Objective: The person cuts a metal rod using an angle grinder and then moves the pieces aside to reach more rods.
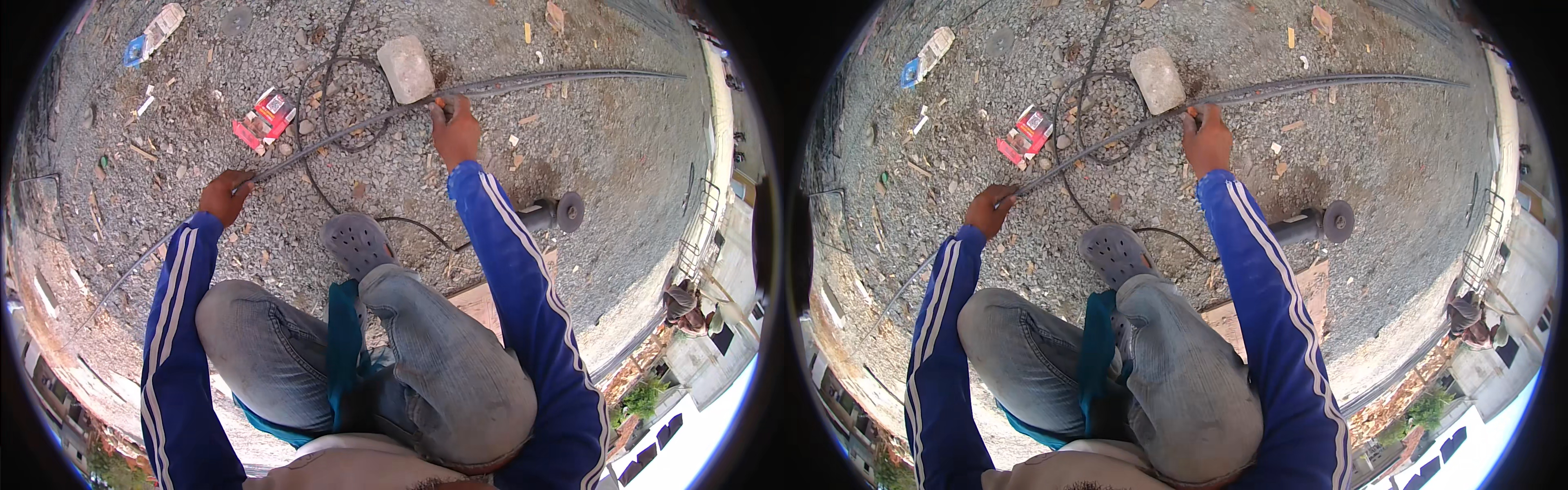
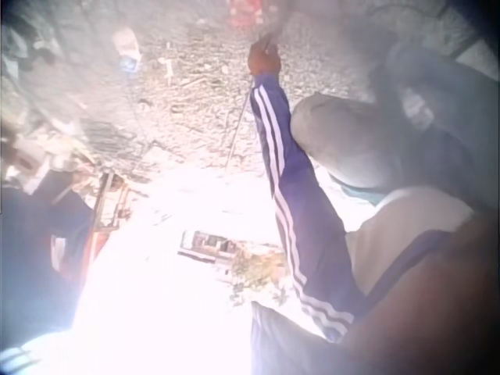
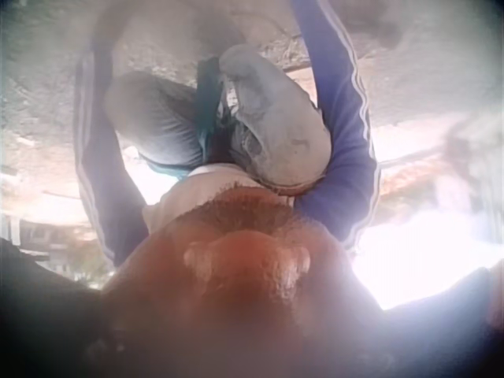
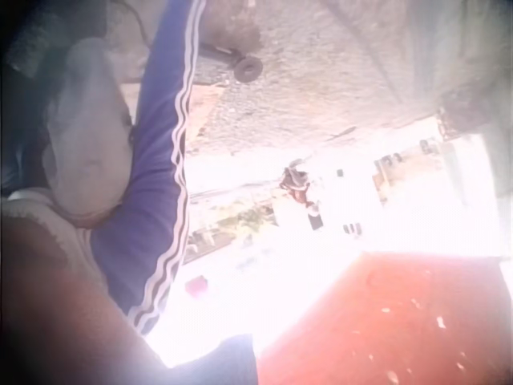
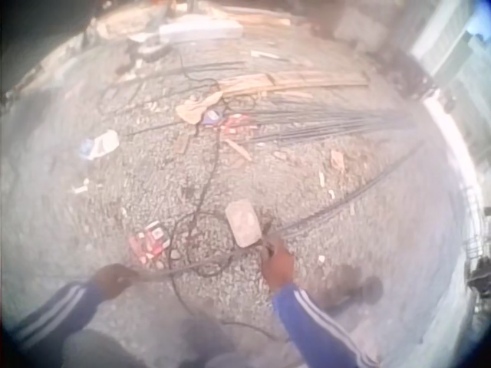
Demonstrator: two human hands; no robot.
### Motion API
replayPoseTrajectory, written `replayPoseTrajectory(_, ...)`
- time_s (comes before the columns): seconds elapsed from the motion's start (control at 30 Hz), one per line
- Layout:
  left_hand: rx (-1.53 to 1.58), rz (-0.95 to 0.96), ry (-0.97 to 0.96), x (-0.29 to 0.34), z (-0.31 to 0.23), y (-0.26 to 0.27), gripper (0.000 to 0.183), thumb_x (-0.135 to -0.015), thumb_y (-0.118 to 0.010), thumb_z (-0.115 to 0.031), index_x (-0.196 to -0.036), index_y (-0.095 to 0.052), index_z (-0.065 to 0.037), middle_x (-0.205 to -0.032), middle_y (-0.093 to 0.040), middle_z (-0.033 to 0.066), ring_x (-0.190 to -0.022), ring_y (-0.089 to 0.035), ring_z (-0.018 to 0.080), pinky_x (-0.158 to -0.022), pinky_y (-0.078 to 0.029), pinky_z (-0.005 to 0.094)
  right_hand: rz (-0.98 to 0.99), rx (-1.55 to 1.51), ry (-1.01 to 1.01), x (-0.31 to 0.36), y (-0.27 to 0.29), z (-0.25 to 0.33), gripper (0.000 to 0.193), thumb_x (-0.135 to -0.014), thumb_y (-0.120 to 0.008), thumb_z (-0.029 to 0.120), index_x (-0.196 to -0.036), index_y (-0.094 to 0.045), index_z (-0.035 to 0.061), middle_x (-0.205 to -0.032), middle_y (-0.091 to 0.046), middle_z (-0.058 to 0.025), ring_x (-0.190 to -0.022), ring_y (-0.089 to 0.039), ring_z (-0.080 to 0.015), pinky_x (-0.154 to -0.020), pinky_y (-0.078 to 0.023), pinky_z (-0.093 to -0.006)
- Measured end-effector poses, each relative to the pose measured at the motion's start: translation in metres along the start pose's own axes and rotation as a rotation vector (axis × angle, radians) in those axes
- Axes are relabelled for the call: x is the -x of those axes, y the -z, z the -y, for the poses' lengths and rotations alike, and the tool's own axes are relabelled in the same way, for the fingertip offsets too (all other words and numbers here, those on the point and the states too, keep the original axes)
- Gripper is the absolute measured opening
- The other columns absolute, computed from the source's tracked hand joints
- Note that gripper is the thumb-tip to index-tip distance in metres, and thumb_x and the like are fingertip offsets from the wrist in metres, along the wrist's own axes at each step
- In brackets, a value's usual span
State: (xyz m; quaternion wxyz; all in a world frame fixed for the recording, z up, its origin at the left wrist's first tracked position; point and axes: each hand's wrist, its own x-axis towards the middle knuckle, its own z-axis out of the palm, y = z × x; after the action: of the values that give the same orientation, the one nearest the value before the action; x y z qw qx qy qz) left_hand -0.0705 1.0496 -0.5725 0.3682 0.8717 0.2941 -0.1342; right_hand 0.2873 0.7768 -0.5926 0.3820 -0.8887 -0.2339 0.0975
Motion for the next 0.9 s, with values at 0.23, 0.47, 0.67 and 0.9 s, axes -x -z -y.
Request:
replayPoseTrajectory(0.23,-0.075,-0.039,-0.015,-0.003,0.001,0.0,0.026,-0.091,-0.066,-0.025,-0.111,-0.071,-0.009,-0.099,-0.068,0.0134,-0.09,-0.067,0.0311,-0.078,-0.053,0.038,0.103,0.255,0.052,-0.007,0.004,0.008,0.021,-0.086,-0.067,0.015,-0.099,-0.054,0.0034,-0.089,-0.068,-0.0184,-0.078,-0.067,-0.0392,-0.067,-0.052,-0.0478)
replayPoseTrajectory(0.47,-0.092,-0.034,0.049,-0.007,-0.003,0.0,0.024,-0.091,-0.067,-0.027,-0.108,-0.072,-0.011,-0.1,-0.068,0.0132,-0.091,-0.067,0.0305,-0.079,-0.053,0.0379,0.174,0.341,-0.03,0.018,0.013,-0.024,0.023,-0.087,-0.065,0.023,-0.098,-0.056,0.0041,-0.09,-0.068,-0.0195,-0.075,-0.067,-0.0386,-0.066,-0.052,-0.0489)
replayPoseTrajectory(0.67,-0.131,-0.025,0.053,-0.003,-0.028,-0.001,0.027,-0.091,-0.067,-0.031,-0.108,-0.072,-0.011,-0.102,-0.069,0.0122,-0.093,-0.067,0.0311,-0.081,-0.053,0.0386,0.098,0.23,-0.188,0.036,0.029,-0.02,0.029,-0.086,-0.066,0.024,-0.107,-0.06,0.0057,-0.094,-0.068,-0.017,-0.082,-0.067,-0.0362,-0.072,-0.052,-0.0455)
replayPoseTrajectory(0.9,-0.244,-0.139,-0.052,-0.002,-0.017,-0.013,0.024,-0.09,-0.066,-0.03,-0.099,-0.068,-0.008,-0.097,-0.066,0.0139,-0.087,-0.065,0.0365,-0.075,-0.051,0.0444,0.052,-0.001,-0.215,0.06,0.006,-0.003,0.038,-0.082,-0.069,0.021,-0.114,-0.061,0.0015,-0.108,-0.061,-0.0176,-0.094,-0.063,-0.032,-0.082,-0.051,-0.0411)
